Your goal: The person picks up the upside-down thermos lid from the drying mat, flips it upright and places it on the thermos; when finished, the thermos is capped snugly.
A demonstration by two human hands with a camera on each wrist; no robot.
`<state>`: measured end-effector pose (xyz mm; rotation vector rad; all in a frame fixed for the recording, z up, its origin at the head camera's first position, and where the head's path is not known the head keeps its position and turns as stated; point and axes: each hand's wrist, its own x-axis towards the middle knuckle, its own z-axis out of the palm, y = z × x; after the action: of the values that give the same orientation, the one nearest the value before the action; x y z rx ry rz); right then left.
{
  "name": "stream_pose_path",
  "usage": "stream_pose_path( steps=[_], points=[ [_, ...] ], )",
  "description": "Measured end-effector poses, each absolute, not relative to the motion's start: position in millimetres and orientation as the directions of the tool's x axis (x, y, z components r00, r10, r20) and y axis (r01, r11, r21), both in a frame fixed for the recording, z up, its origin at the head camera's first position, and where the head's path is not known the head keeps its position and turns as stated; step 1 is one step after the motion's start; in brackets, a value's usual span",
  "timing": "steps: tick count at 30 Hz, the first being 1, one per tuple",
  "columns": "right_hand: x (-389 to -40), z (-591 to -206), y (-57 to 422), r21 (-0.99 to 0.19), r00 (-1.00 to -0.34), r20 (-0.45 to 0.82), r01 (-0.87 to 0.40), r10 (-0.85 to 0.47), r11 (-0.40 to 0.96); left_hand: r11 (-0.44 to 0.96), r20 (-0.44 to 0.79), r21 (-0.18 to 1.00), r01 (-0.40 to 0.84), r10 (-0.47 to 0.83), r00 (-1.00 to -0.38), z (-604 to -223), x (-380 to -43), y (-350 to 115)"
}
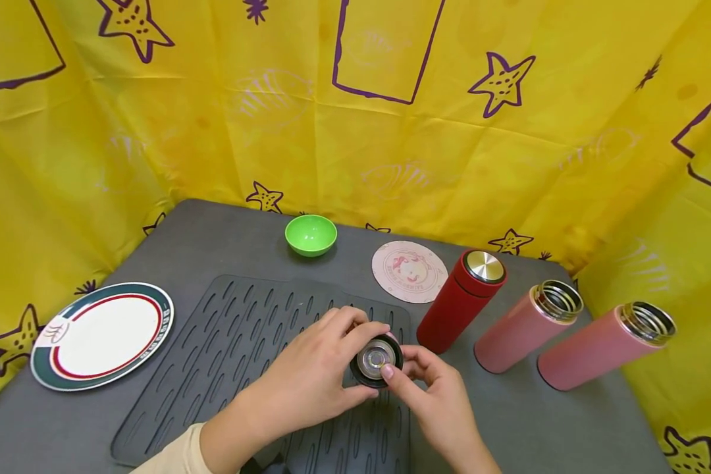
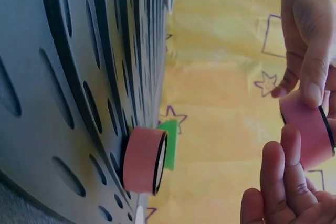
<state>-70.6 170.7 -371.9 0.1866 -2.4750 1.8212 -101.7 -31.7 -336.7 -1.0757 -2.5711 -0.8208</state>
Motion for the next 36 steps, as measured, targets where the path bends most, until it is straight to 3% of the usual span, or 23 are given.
stream_pose_path(
  steps=[5,12,20,28,36],
  points=[
    [-71.2,-373.1,178.7,-0.890,-0.962,0.272,-0.266,-0.038,0.371,0.568,0.350,0.484,0.665,0.571,-0.743,-342.1,-104.1,-27.8],
    [-76.3,-378.1,192.4,-0.736,-0.860,0.506,-0.474,-0.074,0.484,0.529,0.171,0.736,0.423,0.460,-0.871,-348.6,-112.3,-19.8],
    [-81.3,-383.7,205.0,-0.545,-0.696,0.711,-0.636,-0.100,0.546,0.375,0.089,0.882,0.286,0.462,-0.882,-351.9,-118.8,-5.1],
    [-79.5,-362.7,205.4,-0.477,-0.585,0.803,-0.744,-0.112,0.468,0.315,0.188,0.879,0.358,0.461,-0.867,-352.0,-121.1,11.9],
    [-76.8,-347.9,219.1,-0.457,-0.549,0.834,-0.738,-0.048,0.496,0.284,0.318,0.847,0.450,0.410,-0.855,-344.8,-121.1,28.2]
  ],
)
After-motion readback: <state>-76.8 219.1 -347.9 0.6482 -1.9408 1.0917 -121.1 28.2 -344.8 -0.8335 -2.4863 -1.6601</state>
